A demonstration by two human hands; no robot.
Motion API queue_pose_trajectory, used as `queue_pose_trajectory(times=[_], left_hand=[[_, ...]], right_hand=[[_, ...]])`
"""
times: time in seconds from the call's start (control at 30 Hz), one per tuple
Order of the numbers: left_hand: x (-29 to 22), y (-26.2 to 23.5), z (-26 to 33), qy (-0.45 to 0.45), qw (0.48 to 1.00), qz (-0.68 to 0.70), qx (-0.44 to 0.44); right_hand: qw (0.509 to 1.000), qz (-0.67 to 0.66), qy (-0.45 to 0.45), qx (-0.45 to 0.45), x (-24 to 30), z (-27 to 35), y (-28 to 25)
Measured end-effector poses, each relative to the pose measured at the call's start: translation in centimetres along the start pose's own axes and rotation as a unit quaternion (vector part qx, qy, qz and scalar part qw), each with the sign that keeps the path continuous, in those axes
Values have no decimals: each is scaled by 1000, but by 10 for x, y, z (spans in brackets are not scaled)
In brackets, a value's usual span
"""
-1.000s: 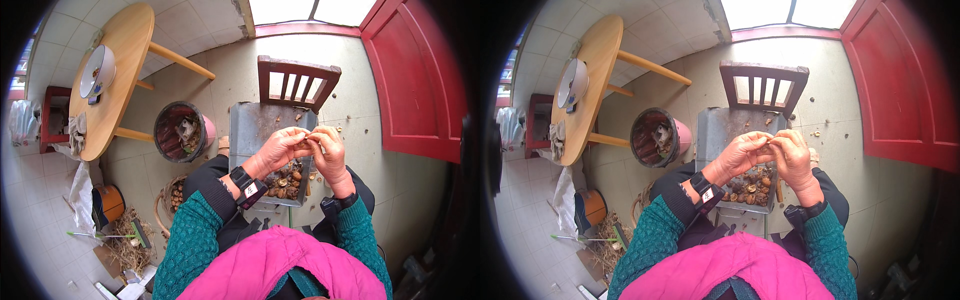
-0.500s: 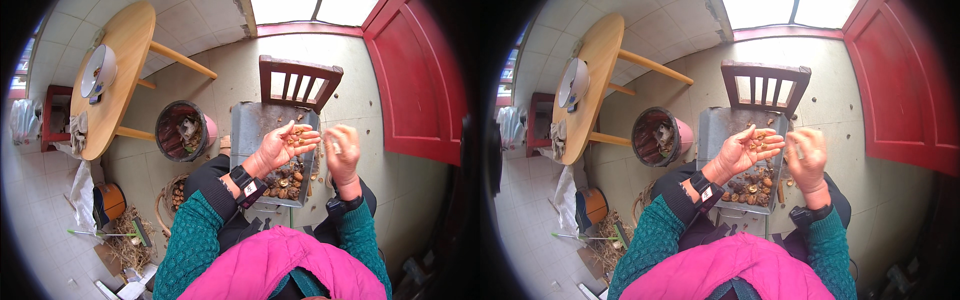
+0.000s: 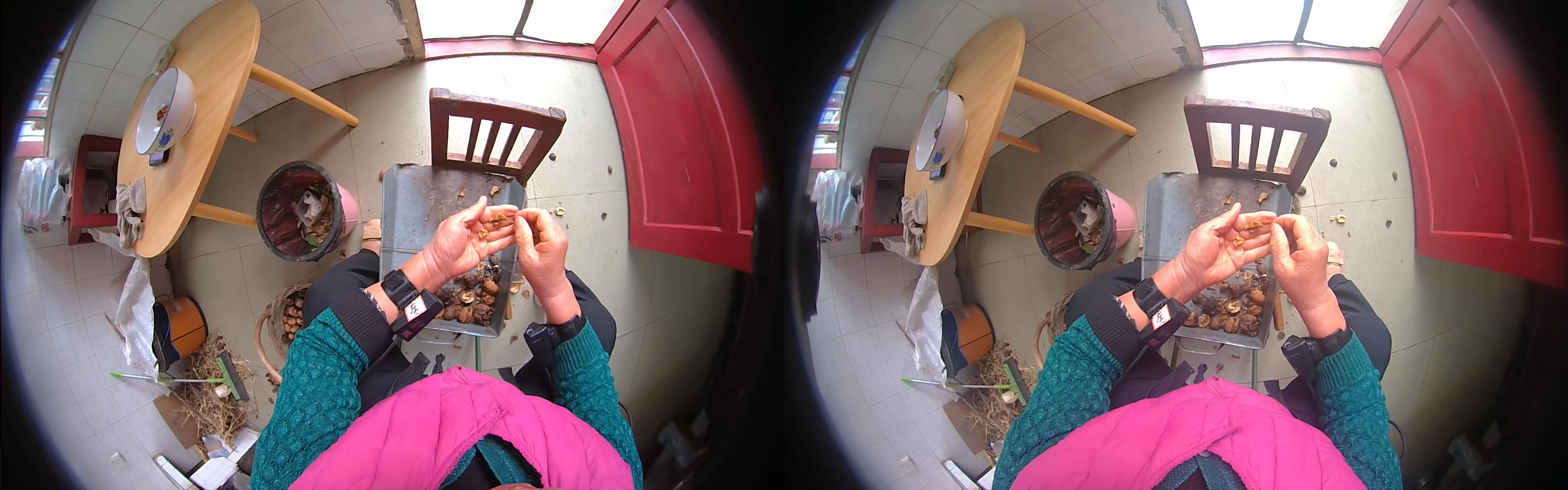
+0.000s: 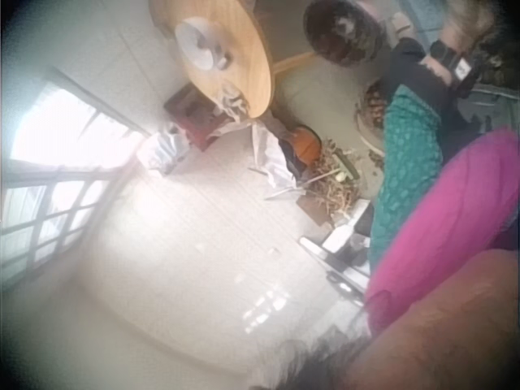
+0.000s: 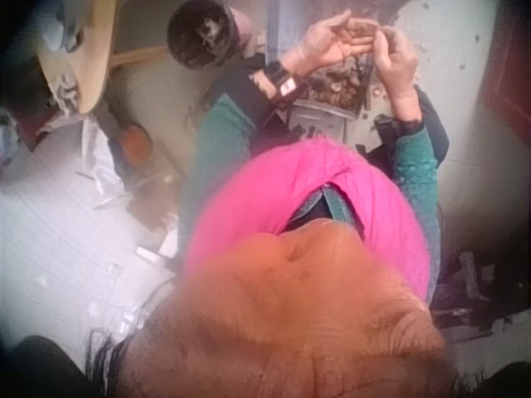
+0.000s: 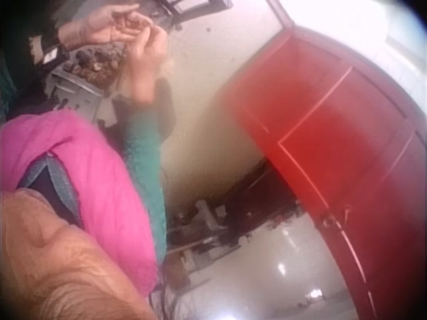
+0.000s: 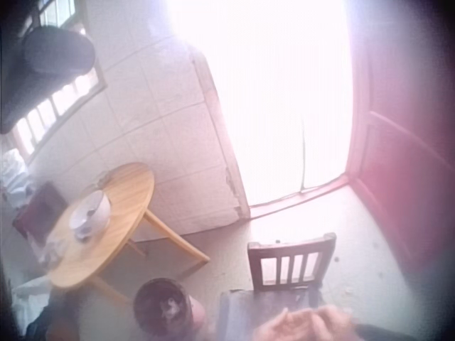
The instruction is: The person sits on the floor and shells nuts by hand, separating the kernels from the shells. Shells are discarded into a nearby bin while the kernels are placed into a bowl on a small table.
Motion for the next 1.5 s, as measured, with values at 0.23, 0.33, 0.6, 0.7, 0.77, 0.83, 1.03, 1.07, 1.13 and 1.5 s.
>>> queue_pose_trajectory(times=[0.23,0.33,0.6,0.7,0.77,0.83,1.03,1.07,1.13,1.5], left_hand=[[8,-6,-4,-9,999,2,37],[8,-5,-3,-12,999,16,35],[0,0,-1,0,998,62,-10],[-1,1,-1,10,998,60,-3],[-1,1,0,27,999,33,6],[-1,0,2,31,999,34,4],[-6,5,14,28,996,69,45],[-9,7,16,29,995,80,56],[-16,9,21,31,992,103,72],[-93,-14,51,296,938,-79,-163]], right_hand=[[984,47,-152,78,6,3,13],[992,-76,-17,97,-5,0,10],[816,-456,328,136,-13,-8,-2],[945,-264,144,131,-9,-6,6],[989,-58,16,133,-7,5,13],[984,67,-100,131,-3,16,18],[986,-124,60,89,-11,19,15],[965,-181,165,94,-17,20,10],[896,-361,239,101,-18,16,-2],[884,-310,346,49,25,-21,3]])
Point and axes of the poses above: each hand's wrist, its own z-axis away from the middle knuckle, its own y-axis out of the palm, x = y × z, the point moved 4 cm from there along -z, towards the middle knuckle, and after that the axes turned 9 degrees about -x, right-handed, at the moved point
